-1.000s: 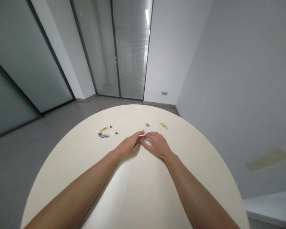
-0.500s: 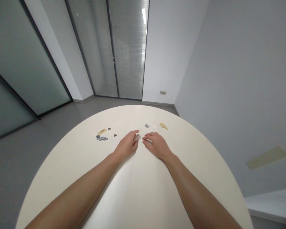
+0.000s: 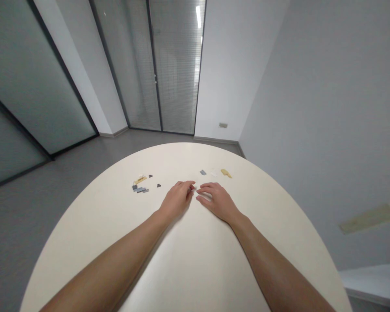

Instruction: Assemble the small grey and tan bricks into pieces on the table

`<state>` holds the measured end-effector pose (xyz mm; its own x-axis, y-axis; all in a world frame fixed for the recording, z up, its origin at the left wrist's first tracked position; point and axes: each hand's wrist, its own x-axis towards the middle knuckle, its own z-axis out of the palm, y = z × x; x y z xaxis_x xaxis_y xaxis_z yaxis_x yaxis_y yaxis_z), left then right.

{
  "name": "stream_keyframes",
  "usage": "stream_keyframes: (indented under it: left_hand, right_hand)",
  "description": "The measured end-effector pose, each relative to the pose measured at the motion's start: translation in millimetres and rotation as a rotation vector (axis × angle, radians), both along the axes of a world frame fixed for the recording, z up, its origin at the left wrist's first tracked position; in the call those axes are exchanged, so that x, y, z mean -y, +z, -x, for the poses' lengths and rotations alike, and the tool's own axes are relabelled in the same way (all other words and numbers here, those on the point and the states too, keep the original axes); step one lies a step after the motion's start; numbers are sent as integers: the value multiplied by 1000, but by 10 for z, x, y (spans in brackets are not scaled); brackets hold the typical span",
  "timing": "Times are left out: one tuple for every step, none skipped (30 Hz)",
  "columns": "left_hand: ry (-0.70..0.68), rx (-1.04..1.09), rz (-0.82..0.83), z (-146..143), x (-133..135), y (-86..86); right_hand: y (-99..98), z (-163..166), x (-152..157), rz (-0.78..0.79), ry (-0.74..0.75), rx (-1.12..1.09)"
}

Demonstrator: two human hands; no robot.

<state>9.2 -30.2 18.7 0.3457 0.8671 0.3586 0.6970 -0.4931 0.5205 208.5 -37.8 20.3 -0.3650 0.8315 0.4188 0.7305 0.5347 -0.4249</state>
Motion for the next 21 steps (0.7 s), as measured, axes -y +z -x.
stream_keyframes:
  left_hand:
    - [0,-2,4,0,-2,2]
    - [2,-6,8,0,-4,4]
    - [6,-12,12,0,-5,7]
    - [10,-19,15,0,-6,10]
    - [11,-26,17,1,-6,13]
    - [9,-32,18,1,-7,15]
    - [6,-37,18,1,-7,18]
    - [3,-41,16,0,-8,20]
    - [0,-43,15,-1,-8,23]
    - [-2,-45,14,-1,-7,26]
    - [-3,-46,12,-3,-6,28]
    - [-5,-47,10,-4,-5,31]
    - [-10,-49,5,-5,-4,33]
    - [-17,-52,-1,-5,-3,34]
    - [-22,-56,-10,-6,-2,34]
    - [-25,-60,-19,-6,-2,34]
    - [-24,-65,-25,-6,-3,33]
    - [-21,-67,-26,-6,-4,31]
    - [-19,-68,-24,-6,-5,30]
    - [-20,-69,-20,-7,-7,30]
    - [-25,-70,-15,-7,-9,30]
  right_hand:
    - [-4,0,-4,1,-1,-6]
    - [-7,1,-6,2,0,-11]
    - [-10,3,-9,2,0,-16]
    - [-13,4,-10,3,0,-20]
    - [-16,5,-12,3,-2,-24]
    - [-19,6,-14,4,-3,-28]
    - [-22,6,-15,8,-3,-32]
    - [-24,5,-17,12,-3,-37]
    - [-27,4,-19,16,-3,-42]
    - [-30,3,-21,20,0,-47]
    - [-32,1,-22,23,4,-50]
    - [-32,0,-23,23,9,-52]
    - [-32,-1,-23,21,14,-55]
    - [-30,0,-22,19,21,-57]
    - [-26,1,-22,18,29,-60]
    - [-19,3,-21,18,37,-62]
    - [-11,5,-21,23,43,-64]
    - [-1,7,-20,34,42,-66]
    - [10,10,-20,49,35,-68]
    - [23,12,-20,66,22,-69]
    - [35,13,-19,83,8,-70]
